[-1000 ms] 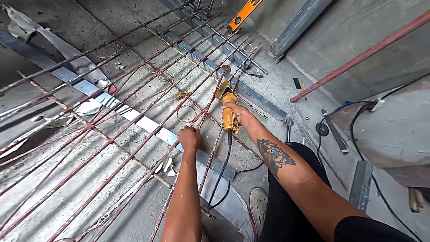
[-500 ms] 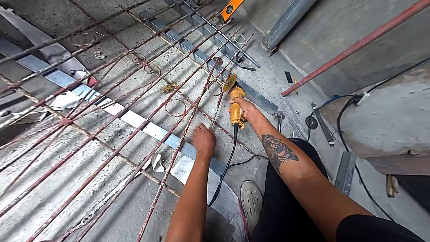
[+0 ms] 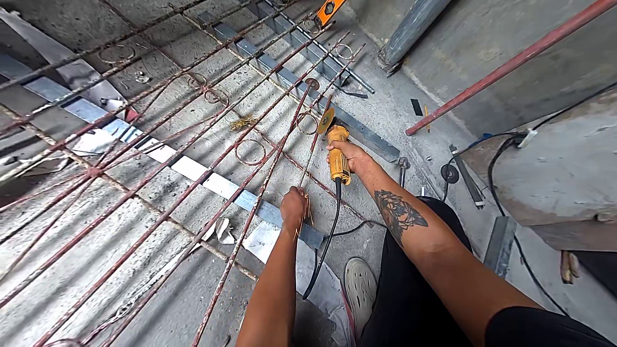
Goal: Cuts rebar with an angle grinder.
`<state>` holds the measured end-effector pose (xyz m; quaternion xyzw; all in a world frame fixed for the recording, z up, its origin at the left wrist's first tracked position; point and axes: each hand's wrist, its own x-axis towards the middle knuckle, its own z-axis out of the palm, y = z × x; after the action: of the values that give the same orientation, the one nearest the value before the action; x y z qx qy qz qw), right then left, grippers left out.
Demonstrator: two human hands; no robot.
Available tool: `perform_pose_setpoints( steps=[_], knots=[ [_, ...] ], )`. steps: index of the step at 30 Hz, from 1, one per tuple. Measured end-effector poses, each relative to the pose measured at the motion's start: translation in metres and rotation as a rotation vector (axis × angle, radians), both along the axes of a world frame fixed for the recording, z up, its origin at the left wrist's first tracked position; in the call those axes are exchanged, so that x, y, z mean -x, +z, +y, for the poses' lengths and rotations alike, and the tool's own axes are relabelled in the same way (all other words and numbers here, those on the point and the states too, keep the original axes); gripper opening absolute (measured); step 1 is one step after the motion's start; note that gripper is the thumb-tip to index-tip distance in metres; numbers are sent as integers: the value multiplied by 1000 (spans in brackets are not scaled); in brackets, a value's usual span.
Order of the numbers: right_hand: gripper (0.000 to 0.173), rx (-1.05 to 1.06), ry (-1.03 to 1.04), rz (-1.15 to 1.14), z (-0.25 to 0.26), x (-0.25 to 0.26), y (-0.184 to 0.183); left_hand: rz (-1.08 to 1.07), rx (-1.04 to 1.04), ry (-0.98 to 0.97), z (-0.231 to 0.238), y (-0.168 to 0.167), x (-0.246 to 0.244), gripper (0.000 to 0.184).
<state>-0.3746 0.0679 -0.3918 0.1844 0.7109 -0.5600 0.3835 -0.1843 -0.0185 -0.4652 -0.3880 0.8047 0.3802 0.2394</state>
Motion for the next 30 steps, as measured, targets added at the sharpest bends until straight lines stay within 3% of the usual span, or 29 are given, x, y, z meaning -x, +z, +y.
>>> perform_pose_setpoints(
  steps=[22, 27, 30],
  knots=[
    [48, -32, 16, 5, -8, 2, 1, 61, -22, 2, -1, -4, -5, 43],
    [52, -44, 24, 18, -9, 2, 0, 250, -49, 86, 4, -11, -17, 40],
    [51, -44, 34, 20, -9, -1, 1, 226, -52, 87, 5, -8, -17, 39]
  ],
)
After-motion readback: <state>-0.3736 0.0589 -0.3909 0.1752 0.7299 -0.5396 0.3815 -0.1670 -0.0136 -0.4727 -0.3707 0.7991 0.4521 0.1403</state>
